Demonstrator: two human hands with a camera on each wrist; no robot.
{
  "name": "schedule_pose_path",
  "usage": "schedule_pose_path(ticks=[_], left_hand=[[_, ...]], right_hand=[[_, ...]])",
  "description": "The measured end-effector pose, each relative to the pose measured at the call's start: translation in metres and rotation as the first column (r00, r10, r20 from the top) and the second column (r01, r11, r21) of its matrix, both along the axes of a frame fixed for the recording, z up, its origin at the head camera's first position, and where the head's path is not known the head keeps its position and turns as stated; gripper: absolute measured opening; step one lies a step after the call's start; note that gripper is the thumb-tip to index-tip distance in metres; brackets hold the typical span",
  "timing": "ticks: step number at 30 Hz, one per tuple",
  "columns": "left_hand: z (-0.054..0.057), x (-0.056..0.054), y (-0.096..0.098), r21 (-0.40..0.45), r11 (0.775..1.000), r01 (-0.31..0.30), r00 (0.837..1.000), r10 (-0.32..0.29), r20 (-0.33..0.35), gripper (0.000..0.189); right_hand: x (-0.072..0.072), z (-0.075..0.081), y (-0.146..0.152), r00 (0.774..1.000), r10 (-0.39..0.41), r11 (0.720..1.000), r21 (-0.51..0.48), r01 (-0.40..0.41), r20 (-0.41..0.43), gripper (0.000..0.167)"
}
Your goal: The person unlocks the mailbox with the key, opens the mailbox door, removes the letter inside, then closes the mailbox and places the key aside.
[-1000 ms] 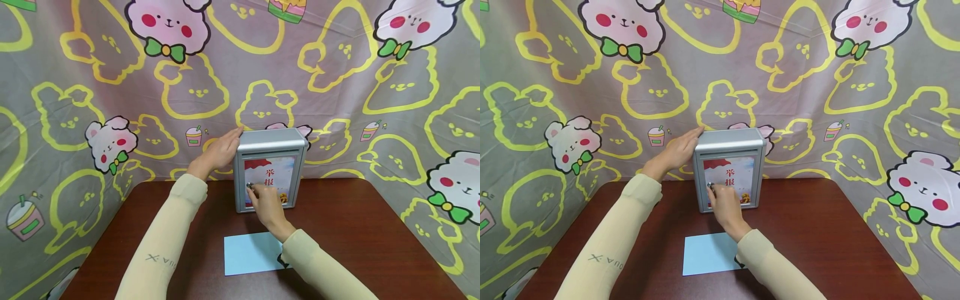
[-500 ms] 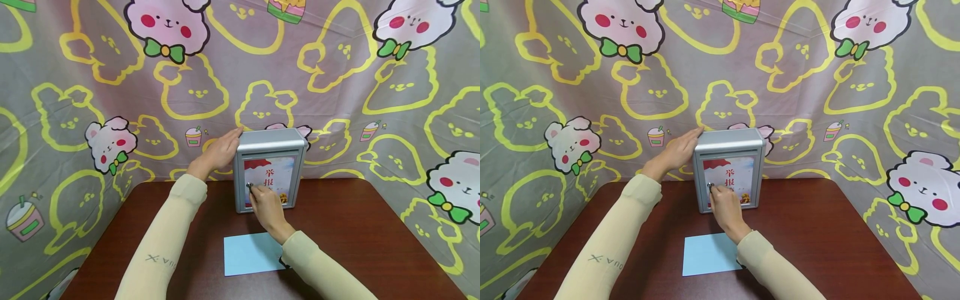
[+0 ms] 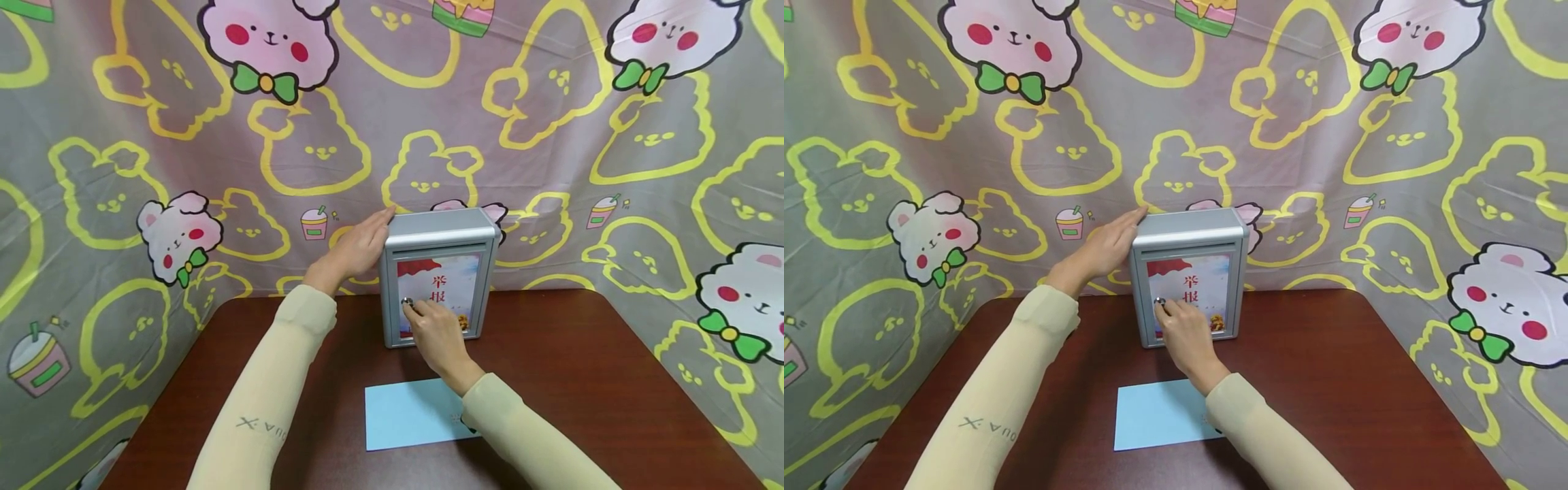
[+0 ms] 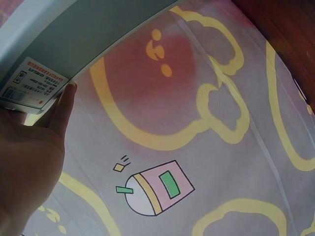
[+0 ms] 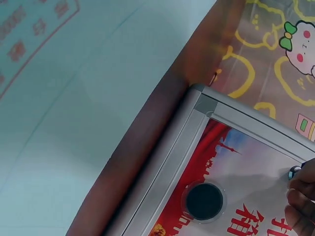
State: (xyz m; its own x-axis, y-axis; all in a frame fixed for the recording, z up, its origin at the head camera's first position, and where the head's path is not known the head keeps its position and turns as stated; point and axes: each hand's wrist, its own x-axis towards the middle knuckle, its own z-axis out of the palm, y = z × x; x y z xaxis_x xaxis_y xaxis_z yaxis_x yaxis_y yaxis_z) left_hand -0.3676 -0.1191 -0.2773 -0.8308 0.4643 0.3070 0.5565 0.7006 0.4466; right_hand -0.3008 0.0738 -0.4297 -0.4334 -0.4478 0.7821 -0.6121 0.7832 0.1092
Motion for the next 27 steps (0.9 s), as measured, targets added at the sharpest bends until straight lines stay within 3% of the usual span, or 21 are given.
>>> schedule_pose_path(ticks=[27], left_hand=[[-0.0002, 0.0014, -0.0004, 0.002, 1.000, -0.004, 1.000, 0.004, 0.004, 0.059]], right_hand=[[0.0008, 0.0010, 0.0000, 1.000, 0.018, 1.000, -0.010, -0.018, 0.022, 0.022]])
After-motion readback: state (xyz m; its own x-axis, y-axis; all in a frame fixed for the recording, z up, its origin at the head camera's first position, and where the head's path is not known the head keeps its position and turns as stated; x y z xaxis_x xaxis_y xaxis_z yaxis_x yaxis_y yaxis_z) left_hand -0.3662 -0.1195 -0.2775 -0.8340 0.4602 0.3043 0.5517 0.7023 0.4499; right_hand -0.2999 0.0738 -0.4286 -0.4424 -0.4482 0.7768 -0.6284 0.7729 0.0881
